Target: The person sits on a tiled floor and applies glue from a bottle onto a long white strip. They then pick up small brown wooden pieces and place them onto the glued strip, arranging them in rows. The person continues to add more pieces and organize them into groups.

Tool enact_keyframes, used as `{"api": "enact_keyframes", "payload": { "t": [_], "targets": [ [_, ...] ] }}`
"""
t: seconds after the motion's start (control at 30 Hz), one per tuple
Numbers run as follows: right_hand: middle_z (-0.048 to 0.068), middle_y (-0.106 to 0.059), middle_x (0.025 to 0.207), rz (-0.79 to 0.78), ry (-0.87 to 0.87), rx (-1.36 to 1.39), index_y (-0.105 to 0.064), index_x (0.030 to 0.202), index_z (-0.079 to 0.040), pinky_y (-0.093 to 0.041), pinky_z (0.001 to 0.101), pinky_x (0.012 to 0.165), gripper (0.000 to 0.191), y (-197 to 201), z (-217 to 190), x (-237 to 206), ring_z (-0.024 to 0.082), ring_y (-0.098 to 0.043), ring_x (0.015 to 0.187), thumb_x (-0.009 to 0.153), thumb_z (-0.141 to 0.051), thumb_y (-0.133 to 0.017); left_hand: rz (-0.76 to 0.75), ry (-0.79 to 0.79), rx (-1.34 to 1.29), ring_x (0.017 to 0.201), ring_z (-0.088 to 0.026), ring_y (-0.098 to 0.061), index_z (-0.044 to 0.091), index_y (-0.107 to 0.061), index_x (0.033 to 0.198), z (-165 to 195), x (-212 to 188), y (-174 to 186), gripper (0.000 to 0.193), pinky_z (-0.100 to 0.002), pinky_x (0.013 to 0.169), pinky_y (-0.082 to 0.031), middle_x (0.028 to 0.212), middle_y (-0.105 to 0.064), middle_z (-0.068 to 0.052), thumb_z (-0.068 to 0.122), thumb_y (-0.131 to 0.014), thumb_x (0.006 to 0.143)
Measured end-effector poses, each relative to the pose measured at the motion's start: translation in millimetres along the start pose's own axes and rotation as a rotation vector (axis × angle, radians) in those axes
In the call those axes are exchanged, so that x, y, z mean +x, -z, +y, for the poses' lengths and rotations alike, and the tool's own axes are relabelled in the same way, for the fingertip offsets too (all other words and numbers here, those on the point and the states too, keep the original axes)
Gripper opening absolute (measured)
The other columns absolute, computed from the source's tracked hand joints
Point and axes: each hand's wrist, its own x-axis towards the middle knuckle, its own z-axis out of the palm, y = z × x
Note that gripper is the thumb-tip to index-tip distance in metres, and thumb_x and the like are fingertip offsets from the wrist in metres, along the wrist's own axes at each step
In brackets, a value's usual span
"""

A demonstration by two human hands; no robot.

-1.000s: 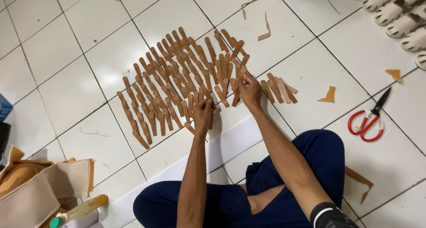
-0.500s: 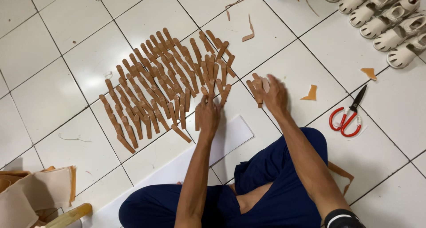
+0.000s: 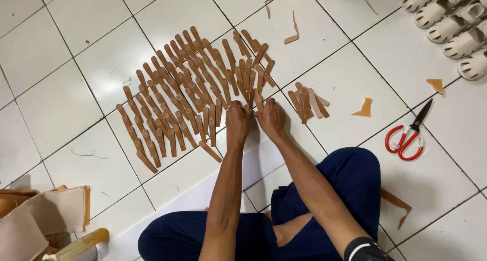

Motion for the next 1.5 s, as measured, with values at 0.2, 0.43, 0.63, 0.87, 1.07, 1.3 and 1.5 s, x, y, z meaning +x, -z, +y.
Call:
{"api": "enact_keyframes", "payload": {
  "t": [0.2, 0.43, 0.63, 0.87, 1.07, 1.3, 1.5],
  "targets": [
    [0.013, -0.078, 0.079, -0.243, -0.184, 0.149, -0.076, 0.090, -0.003, -0.059, 0.0419, 0.076, 0.030, 18.5, 28.1, 0.2, 0.027, -0.076, 0.075, 0.086, -0.032, -0.079, 0.201, -0.146, 0.162, 0.068, -0.032, -0.067, -0.004, -0.068, 0.091, 4.2, -5.8, -10.5, 0.025, -0.040, 0.061, -0.054, 0.084, -0.068, -0.020, 0.011, -0.083, 0.078],
    [0.012, -0.079, 0.092, -0.180, -0.095, 0.633, -0.068, 0.110, -0.003, -0.060, 0.0362, 0.074, 0.036, 4.3, 2.7, 17.0, 0.022, -0.075, 0.084, 0.083, -0.025, -0.079, 0.063, 0.117, -0.252, 0.062, -0.016, -0.066, -0.002, -0.068, 0.107, -40.0, -50.0, 33.9, 0.033, -0.030, 0.056, -0.053, 0.073, -0.071, -0.009, 0.018, -0.081, 0.084],
    [0.013, -0.073, 0.084, -0.169, 0.038, 0.022, -0.075, 0.088, 0.002, -0.053, 0.0378, 0.068, 0.032, -13.3, -36.1, 12.1, 0.025, -0.067, 0.074, 0.097, -0.029, -0.078, 0.085, 0.373, -0.320, 0.062, -0.015, -0.069, -0.001, -0.076, 0.095, -92.6, -95.0, 100.4, 0.021, -0.029, 0.057, -0.053, 0.073, -0.075, -0.009, 0.020, -0.074, 0.090],
    [0.008, -0.069, 0.066, -0.559, -0.290, 0.575, -0.076, 0.081, 0.001, -0.045, 0.0295, 0.049, 0.025, 5.8, -7.0, -20.7, 0.013, -0.060, 0.054, 0.083, -0.024, -0.079, 0.029, 0.118, -0.309, 0.066, -0.021, -0.067, -0.002, -0.066, 0.116, -84.1, -65.3, 43.3, 0.040, -0.034, 0.058, -0.053, 0.076, -0.070, -0.014, 0.018, -0.081, 0.085],
    [0.010, -0.070, 0.068, -0.665, -0.230, 0.484, -0.074, 0.088, 0.007, -0.048, 0.0290, 0.049, 0.034, 10.0, 16.2, -34.9, 0.014, -0.059, 0.054, 0.078, -0.023, -0.086, 0.099, 0.078, -0.184, 0.069, -0.018, -0.075, -0.002, -0.065, 0.117, -68.1, -64.7, 31.6, 0.043, -0.031, 0.063, -0.059, 0.079, -0.076, -0.015, 0.020, -0.078, 0.083],
    [0.013, -0.074, 0.090, -0.151, -0.007, 0.340, -0.068, 0.109, 0.003, -0.059, 0.0321, 0.067, 0.047, -10.4, -6.5, -53.6, 0.021, -0.073, 0.078, 0.080, -0.029, -0.088, 0.349, -0.224, 0.004, 0.074, -0.027, -0.073, -0.003, -0.068, 0.116, -71.8, -54.9, 55.3, 0.037, -0.063, 0.079, -0.046, 0.095, -0.077, -0.019, 0.021, -0.078, 0.090],
    [0.012, -0.076, 0.096, -0.286, 0.096, 0.349, -0.069, 0.116, -0.002, -0.061, 0.0359, 0.072, 0.042, -41.4, -57.5, -87.1, 0.024, -0.075, 0.083, 0.088, -0.032, -0.076, 0.298, 0.120, 0.056, 0.085, -0.027, -0.075, 0.002, -0.066, 0.120, -127.6, -66.0, 118.7, 0.033, -0.039, 0.074, -0.060, 0.101, -0.076, -0.016, 0.018, -0.072, 0.092]
  ]
}}
